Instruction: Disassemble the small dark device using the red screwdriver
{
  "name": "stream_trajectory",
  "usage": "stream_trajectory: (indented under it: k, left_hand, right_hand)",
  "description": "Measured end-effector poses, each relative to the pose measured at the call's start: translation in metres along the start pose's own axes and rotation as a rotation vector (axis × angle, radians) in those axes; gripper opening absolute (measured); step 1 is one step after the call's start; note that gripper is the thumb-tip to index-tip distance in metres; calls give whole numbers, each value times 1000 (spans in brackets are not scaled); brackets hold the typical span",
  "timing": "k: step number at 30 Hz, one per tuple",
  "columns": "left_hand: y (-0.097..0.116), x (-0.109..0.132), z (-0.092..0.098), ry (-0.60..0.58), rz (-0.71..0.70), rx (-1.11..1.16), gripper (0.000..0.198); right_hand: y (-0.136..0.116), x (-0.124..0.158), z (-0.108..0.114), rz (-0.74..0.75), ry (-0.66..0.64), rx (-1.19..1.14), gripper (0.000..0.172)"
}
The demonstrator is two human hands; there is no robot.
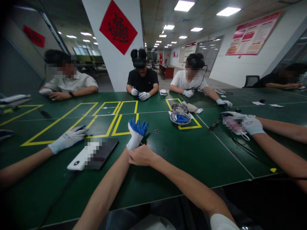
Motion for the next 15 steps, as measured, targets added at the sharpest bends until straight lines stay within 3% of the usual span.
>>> stream_trajectory:
  k: [4, 8, 11, 13, 15]
  left_hand:
    - [0, -6, -9, -14, -47, 55, 51]
    - [1, -1, -15, -111, -208, -43, 46]
    - [2, 25, -19, -365, -411, -472, 44]
    - [-2, 51, -20, -633, -509, -822, 36]
    - [-10, 77, -17, -902, -574, -1079, 29]
  right_hand:
    - [7, 13, 2, -43, 56, -40, 20]
    - [44, 56, 5, -295, 217, -212, 16]
    - [103, 117, 7, -685, 496, -292, 17]
    - [151, 168, 7, -973, 707, -212, 22]
    - [196, 217, 5, -1229, 821, -52, 35]
Point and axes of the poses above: each hand's wrist, its own x-axis away from the middle knuckle, its own z-axis out of the back of the hand, y = z × x, the point moved 3 cm from there along -x, towards the middle knuckle, and after that the axes turned 10 degrees about x, right-handed, at the moved point
